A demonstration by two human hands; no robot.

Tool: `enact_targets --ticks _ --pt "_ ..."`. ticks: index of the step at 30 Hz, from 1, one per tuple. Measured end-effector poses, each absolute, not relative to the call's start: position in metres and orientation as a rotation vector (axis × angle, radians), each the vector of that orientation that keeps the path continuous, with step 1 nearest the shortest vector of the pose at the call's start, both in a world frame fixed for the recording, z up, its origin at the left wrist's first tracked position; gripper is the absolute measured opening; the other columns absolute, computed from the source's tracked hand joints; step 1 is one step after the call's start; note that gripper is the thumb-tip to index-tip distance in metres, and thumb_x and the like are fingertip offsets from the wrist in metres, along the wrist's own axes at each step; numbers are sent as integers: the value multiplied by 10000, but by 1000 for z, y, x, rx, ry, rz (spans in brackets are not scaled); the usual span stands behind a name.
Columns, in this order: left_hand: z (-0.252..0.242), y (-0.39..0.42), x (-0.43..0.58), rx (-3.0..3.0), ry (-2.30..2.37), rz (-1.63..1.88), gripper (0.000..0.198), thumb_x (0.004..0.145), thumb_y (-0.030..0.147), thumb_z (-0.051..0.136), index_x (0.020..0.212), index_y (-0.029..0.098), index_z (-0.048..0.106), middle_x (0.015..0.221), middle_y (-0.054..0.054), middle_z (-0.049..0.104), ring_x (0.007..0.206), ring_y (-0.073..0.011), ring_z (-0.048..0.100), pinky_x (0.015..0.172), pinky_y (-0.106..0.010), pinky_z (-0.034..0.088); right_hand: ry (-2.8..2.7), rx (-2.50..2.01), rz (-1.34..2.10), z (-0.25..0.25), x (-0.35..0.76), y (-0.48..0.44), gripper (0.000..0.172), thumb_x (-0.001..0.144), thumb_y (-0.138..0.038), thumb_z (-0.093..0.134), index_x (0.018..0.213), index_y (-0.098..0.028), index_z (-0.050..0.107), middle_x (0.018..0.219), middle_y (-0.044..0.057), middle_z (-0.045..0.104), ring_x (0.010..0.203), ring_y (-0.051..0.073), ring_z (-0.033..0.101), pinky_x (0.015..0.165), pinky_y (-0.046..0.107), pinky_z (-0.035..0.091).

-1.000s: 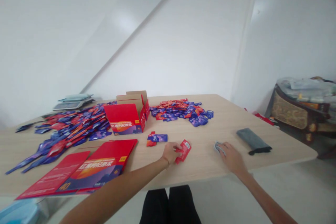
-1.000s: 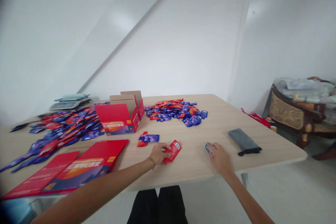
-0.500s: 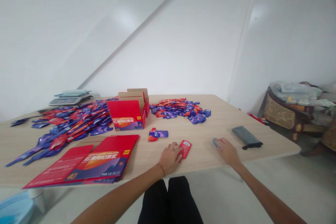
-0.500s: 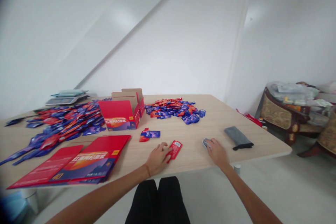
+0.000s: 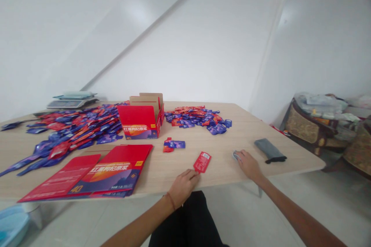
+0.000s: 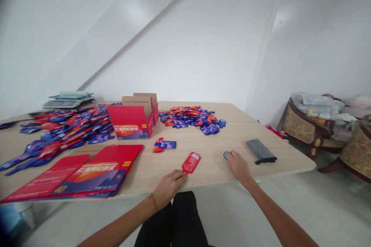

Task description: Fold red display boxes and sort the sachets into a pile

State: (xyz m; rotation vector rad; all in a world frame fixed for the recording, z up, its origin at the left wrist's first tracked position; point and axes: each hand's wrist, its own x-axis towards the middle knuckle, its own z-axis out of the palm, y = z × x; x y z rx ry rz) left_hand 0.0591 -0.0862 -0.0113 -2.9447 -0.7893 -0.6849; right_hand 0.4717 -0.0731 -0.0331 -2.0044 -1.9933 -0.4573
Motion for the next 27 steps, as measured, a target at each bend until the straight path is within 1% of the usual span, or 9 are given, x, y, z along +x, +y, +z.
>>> enact_targets --ticks 2,6,10,13,15,18,21,25,27 --pt "-15 -85 55 -2957 -772 -762 275 1062 188 490 1300 199 627 1236 -85 680 1152 -207 635 1016 -356 570 -1986 -2052 -490 -31 469 -74 359 987 -198 434 1238 -224 690 1222 114 653 1083 230 609 878 307 475" --pt "-18 -86 52 -2962 -793 -828 279 1071 209 467 1296 199 632 1232 -84 682 1140 -214 641 1018 -371 577 -1916 -2048 -483 -15 451 -72 349 966 -151 444 1179 -215 713 1179 102 677 1029 221 635 854 300 470" --pt "-10 -91 52 -2985 -784 -788 272 1053 182 475 1276 190 630 1229 -90 679 1106 -219 638 999 -377 579 -1717 -1787 -378 13 395 -64 308 993 -217 459 1171 -202 710 1151 91 690 1020 203 646 893 293 471" --pt "-4 -93 52 -2990 -795 -769 271 1047 168 477 1273 196 623 1226 -82 673 1106 -216 629 992 -366 573 -1912 -1556 -189 28 336 -62 264 989 -232 499 1131 -220 722 1116 64 697 1000 181 642 899 280 474" --pt "-3 -94 53 -2987 -795 -763 279 1042 161 476 1282 196 616 1217 -82 669 1103 -213 624 996 -359 565 -2109 -1469 -106 31 300 -63 232 973 -208 530 1070 -241 739 1066 41 703 983 172 636 896 277 467" --pt "-4 -94 53 -2983 -795 -763 281 1034 147 471 1269 188 619 1173 -89 665 1082 -212 622 1000 -356 554 -2390 -1431 -118 27 265 -66 185 956 -190 574 931 -242 750 972 24 700 936 175 620 837 281 453" --pt "-4 -94 53 -3005 -794 -761 298 1017 123 474 1272 189 614 1168 -89 658 1098 -218 608 1011 -357 542 -2549 -1429 -206 21 258 -64 202 969 -190 577 840 -225 728 917 27 692 898 182 603 799 292 436" --pt "-2 -94 51 -3027 -801 -731 351 990 104 488 1310 205 592 1201 -90 648 1109 -224 594 1006 -367 539 -2594 -1386 -324 16 277 -50 170 976 -169 572 948 -212 734 1011 60 704 962 207 585 852 314 435" --pt "-2 -94 50 -3027 -810 -711 363 988 103 489 1321 210 585 1224 -90 643 1110 -223 590 999 -366 540 -2573 -1420 -351 15 292 -40 192 969 -137 558 996 -203 735 1056 75 703 994 217 577 867 320 440"
